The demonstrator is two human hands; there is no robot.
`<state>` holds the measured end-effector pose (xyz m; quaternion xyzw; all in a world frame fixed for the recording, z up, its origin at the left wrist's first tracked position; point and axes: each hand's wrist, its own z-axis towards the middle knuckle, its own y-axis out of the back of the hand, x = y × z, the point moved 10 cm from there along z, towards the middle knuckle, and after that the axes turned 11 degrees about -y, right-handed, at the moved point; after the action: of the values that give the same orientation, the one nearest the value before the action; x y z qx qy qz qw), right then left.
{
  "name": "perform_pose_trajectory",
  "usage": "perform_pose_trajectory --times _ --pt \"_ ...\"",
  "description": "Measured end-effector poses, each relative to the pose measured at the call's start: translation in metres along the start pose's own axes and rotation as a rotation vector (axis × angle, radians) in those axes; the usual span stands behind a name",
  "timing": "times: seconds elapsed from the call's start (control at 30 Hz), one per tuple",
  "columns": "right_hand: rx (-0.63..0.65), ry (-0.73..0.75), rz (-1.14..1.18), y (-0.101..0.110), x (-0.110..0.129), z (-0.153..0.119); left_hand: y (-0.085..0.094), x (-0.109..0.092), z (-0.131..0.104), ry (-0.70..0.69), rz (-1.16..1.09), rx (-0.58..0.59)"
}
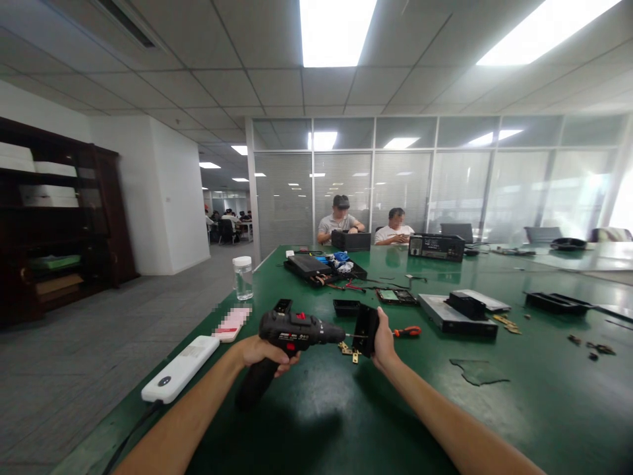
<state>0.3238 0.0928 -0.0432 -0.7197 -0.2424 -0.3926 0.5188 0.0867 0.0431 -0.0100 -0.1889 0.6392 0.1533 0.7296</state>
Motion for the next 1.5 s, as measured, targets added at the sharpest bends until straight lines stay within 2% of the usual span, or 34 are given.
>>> perform_pose_trajectory --times 0.47,1.07,1.3,1.5 --pt "0.029 -0.051 0.003 -0.003 -0.007 0.003 0.005 0.004 0.000 0.006 -0.007 -0.001" --pt "0.021 0.011 0.010 -0.010 0.009 -0.014 0.003 0.002 0.000 0.008 0.015 -0.004" --pt "0.028 0.011 0.004 -0.012 0.010 -0.016 0.005 0.004 -0.001 0.010 0.020 -0.018" --pt "0.006 0.023 -0.002 -0.009 0.008 -0.013 0.000 -0.002 0.000 -0.008 0.036 -0.019"
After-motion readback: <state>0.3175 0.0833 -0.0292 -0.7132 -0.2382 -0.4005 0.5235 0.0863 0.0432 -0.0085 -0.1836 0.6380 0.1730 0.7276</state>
